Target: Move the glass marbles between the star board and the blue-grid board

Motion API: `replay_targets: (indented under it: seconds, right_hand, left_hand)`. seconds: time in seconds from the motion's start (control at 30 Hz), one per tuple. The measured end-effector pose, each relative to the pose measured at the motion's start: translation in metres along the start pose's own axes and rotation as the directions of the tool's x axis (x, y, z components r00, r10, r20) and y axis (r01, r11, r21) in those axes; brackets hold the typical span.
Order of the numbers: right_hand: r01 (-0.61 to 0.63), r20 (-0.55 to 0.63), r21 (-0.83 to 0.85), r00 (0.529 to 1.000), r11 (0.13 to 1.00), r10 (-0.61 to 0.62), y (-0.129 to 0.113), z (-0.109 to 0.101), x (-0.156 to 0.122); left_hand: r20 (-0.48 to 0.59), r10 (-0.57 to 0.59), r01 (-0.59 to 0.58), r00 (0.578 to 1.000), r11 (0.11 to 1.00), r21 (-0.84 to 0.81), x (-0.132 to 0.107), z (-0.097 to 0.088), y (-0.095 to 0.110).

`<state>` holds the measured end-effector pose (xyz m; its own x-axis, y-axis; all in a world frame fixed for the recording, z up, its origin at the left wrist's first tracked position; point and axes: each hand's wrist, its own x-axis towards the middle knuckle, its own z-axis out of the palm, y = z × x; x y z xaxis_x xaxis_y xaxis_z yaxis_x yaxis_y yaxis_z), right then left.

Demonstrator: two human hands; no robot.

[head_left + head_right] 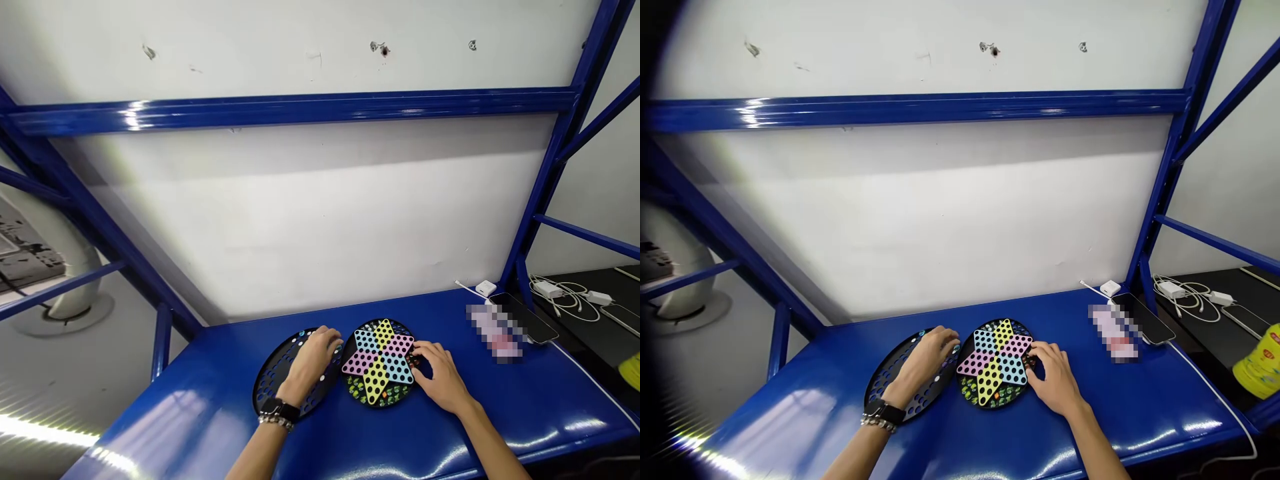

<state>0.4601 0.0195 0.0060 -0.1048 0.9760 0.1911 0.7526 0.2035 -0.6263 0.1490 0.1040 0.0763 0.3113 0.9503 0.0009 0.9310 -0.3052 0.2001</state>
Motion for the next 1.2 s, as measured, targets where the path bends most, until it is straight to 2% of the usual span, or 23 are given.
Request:
replay_targets:
  seconds: [0.1, 0.2, 0.27, 0.4, 0.47, 0.53, 0.63, 0.7, 0.83, 0.97, 1.1, 1.2]
  right_hand:
    - [0.001, 0.000, -0.002, 1.000, 1.000, -0.001, -0.001, -0.001, 0.000]
    - [-0.001, 0.002, -0.004, 1.000, 1.000, 0.001, 0.000, -0.001, 0.000]
    - [0.000, 0.001, -0.004, 1.000, 1.000, 0.000, 0.000, 0.000, 0.000]
    - [-0.006, 0.004, 0.007, 1.000, 1.000, 0.006, -0.002, -0.001, 0.000]
    - [-0.006, 0.010, 0.013, 1.000, 1.000, 0.006, -0.002, -0.001, 0.000]
    - [-0.004, 0.009, 0.009, 1.000, 1.000, 0.004, -0.002, -0.002, 0.000]
    - [0.001, 0.003, -0.003, 1.000, 1.000, -0.001, -0.001, -0.002, 0.000]
    - [0.007, 0.001, -0.006, 1.000, 1.000, -0.007, -0.001, -0.002, 0.000]
    - [0.008, 0.005, 0.007, 1.000, 1.000, -0.008, 0.000, -0.001, 0.000]
    - [0.004, 0.018, 0.025, 1.000, 1.000, -0.004, 0.001, 0.000, 0.000]
    - [0.000, 0.023, 0.019, 1.000, 1.000, -0.001, 0.000, -0.001, 0.000]
    - [0.003, 0.005, -0.011, 1.000, 1.000, -0.003, -0.001, -0.003, 0.000]
  left_hand:
    - [-0.112, -0.091, 0.083, 0.990, 0.994, -0.076, -0.007, -0.002, -0.022]
    - [-0.102, -0.114, 0.104, 0.988, 0.989, -0.105, -0.014, 0.006, -0.036]
    - [-0.101, -0.118, 0.104, 0.988, 0.985, -0.135, -0.017, 0.014, -0.041]
    - [-0.198, -0.162, 0.113, 0.967, 0.965, -0.238, -0.021, 0.024, -0.041]
    - [-0.225, -0.162, 0.098, 0.961, 0.958, -0.270, -0.026, 0.024, -0.034]
    - [-0.178, -0.085, 0.033, 0.980, 0.960, -0.279, -0.033, 0.019, -0.021]
    - [0.013, 0.109, -0.104, 0.994, 0.969, -0.224, -0.044, 0.010, 0.007]
    - [0.125, 0.148, -0.133, 0.981, 0.984, -0.121, -0.049, 0.003, 0.025]
    - [0.213, 0.063, -0.087, 0.975, 0.991, 0.106, -0.050, -0.008, 0.050]
    - [0.277, 0.005, -0.075, 0.961, 0.967, 0.244, -0.044, -0.010, 0.066]
    - [0.260, -0.075, -0.019, 0.963, 0.939, 0.343, -0.036, -0.001, 0.080]
    - [0.246, -0.095, -0.002, 0.965, 0.931, 0.366, -0.032, 0.006, 0.087]
